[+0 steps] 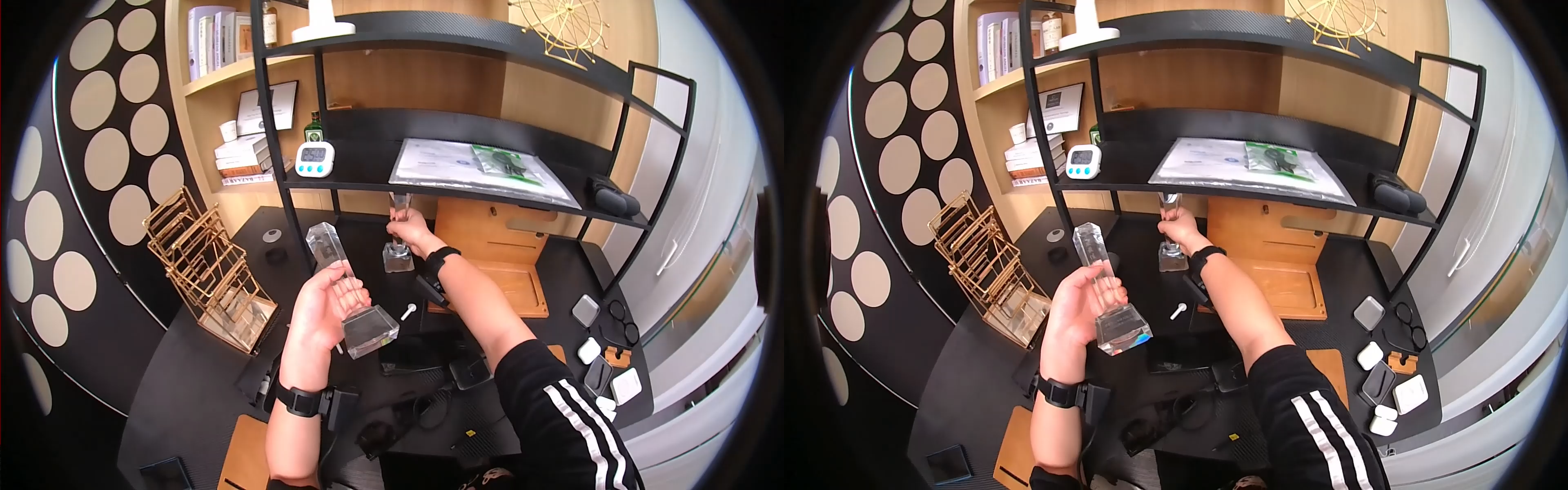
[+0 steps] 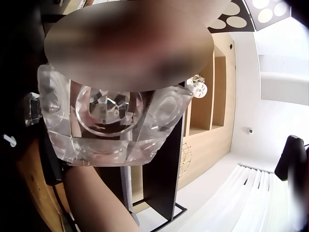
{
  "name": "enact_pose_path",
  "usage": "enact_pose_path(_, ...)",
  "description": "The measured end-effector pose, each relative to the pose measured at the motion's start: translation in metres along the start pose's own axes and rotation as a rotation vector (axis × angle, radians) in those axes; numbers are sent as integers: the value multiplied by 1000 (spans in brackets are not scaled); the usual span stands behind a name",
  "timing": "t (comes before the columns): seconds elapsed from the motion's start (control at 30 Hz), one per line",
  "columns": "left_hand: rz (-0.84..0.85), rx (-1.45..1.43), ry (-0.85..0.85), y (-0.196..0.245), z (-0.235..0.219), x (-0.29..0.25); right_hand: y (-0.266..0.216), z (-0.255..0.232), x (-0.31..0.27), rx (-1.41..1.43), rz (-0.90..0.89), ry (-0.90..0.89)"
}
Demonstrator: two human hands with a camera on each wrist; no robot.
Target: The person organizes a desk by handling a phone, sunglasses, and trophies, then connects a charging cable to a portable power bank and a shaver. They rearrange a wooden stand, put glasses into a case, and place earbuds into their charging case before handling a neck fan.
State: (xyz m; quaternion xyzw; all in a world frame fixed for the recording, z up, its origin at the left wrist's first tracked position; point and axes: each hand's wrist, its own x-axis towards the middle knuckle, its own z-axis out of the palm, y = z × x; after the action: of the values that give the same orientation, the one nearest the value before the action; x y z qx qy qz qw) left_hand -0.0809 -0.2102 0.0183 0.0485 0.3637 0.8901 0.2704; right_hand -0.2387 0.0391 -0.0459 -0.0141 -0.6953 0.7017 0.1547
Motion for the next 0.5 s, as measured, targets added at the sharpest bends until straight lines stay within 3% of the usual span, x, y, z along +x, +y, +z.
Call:
enact_pose_path(0.27, -51, 37, 115, 1, -29, 31, 6, 15, -2, -115, 45, 196)
enact_pose_path(0.33, -102, 1, 208, 3, -36, 55, 38, 19, 25, -166, 26, 225)
enact_pose_path(0.5, -247, -118, 399, 6, -50, 131, 31, 22, 12, -247, 39, 236)
